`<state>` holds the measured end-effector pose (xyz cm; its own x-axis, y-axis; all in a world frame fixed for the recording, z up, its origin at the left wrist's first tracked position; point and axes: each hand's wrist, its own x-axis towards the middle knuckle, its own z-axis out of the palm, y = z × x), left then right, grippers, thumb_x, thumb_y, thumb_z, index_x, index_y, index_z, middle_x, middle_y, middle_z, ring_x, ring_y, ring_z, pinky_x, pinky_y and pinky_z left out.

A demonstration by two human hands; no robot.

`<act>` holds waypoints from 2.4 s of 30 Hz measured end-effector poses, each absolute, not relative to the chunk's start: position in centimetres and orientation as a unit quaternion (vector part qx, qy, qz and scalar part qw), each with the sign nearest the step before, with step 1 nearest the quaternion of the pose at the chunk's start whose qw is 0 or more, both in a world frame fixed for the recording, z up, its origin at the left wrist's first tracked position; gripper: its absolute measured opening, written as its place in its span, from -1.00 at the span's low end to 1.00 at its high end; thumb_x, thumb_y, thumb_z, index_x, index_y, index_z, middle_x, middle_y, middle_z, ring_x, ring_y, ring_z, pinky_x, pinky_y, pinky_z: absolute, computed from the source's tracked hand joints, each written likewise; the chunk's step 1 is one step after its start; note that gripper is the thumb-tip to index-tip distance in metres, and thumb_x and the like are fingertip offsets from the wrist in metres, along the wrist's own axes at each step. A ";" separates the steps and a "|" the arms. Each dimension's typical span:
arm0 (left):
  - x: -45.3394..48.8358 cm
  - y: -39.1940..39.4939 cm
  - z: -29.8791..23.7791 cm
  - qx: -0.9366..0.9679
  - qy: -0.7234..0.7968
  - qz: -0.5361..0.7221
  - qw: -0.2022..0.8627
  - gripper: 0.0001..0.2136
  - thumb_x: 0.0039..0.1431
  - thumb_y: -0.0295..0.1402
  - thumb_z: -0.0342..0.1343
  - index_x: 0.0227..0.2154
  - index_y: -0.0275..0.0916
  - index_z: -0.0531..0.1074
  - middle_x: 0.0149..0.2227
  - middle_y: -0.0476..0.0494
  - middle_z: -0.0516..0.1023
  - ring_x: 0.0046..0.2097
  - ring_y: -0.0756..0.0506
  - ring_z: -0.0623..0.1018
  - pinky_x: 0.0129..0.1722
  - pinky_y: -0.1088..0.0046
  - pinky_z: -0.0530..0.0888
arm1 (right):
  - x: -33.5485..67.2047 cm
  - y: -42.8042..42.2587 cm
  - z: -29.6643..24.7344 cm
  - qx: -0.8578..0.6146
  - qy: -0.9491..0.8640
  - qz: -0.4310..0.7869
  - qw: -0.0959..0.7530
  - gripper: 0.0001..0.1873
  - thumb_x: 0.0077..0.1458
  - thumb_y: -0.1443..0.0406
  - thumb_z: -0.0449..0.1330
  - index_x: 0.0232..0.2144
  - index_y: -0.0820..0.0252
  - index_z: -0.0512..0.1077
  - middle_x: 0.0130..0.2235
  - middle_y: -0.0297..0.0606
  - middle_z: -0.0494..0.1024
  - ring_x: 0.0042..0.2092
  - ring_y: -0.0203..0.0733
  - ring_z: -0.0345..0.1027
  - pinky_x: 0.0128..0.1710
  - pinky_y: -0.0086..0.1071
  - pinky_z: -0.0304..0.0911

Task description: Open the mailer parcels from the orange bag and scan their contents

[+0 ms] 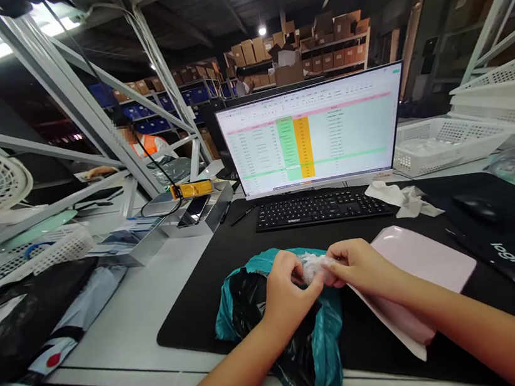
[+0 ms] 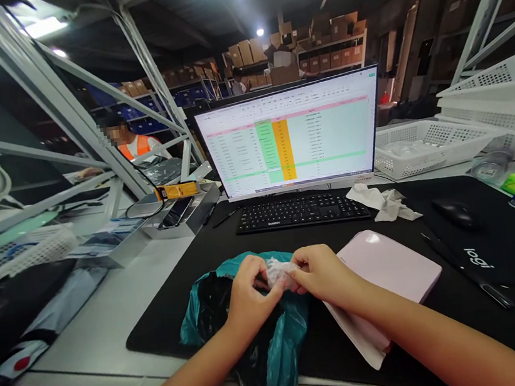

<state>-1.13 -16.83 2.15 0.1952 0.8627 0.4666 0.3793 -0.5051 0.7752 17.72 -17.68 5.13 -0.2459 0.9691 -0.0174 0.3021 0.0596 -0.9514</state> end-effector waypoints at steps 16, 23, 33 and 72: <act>-0.7 -15.0 1.7 0.562 0.357 0.539 0.516 -0.94 -0.14 -0.51 0.15 -0.53 -0.25 0.47 -0.24 -0.16 0.59 -0.11 -0.13 0.55 -0.03 0.35 0.44 | 18.4 -16.5 5.2 -0.527 -0.568 0.543 0.323 -0.75 0.02 0.12 0.07 -0.48 0.19 0.30 -0.59 -0.29 0.45 -0.47 -0.16 0.47 -0.53 -0.47 0.28; -0.7 -14.9 2.0 0.515 0.366 0.540 0.556 -0.91 -0.18 -0.47 0.23 -0.52 -0.27 0.45 -0.22 -0.12 0.59 -0.15 -0.10 0.55 -0.08 0.38 0.48 | 18.7 -16.1 5.8 -0.507 -0.525 0.584 0.355 -0.48 -0.16 -0.13 0.22 -0.44 0.19 0.30 -0.56 -0.18 0.52 -0.51 -0.22 0.44 -0.55 -0.53 0.25; -1.0 -14.8 1.2 0.473 0.391 0.470 0.634 -0.60 -0.13 -0.06 0.40 -0.37 -0.30 0.52 -0.32 -0.09 0.55 -0.22 -0.07 0.53 -0.11 0.39 0.49 | 19.0 -16.2 5.6 -0.505 -0.593 0.542 0.317 -0.55 -0.17 -0.04 0.26 -0.48 0.26 0.42 -0.45 -0.16 0.56 -0.38 -0.16 0.51 -0.41 -0.45 0.39; -1.8 -14.8 1.9 0.652 0.306 0.399 0.568 -0.55 0.14 0.04 0.17 -0.59 -0.27 0.35 -0.40 -0.03 0.28 -0.33 -0.03 0.27 -0.29 0.45 0.24 | 19.2 -17.9 5.7 -0.329 -0.866 0.211 0.311 -0.86 0.12 0.40 0.28 -0.23 0.14 0.50 -0.14 -0.27 0.40 -0.21 -0.30 0.34 -0.21 -0.43 0.28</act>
<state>-1.77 -14.80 1.94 0.4943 0.8520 0.1725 -0.0537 -0.1682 0.9843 19.25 -17.88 5.67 -0.5900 0.7009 0.4007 0.4388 0.6950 -0.5696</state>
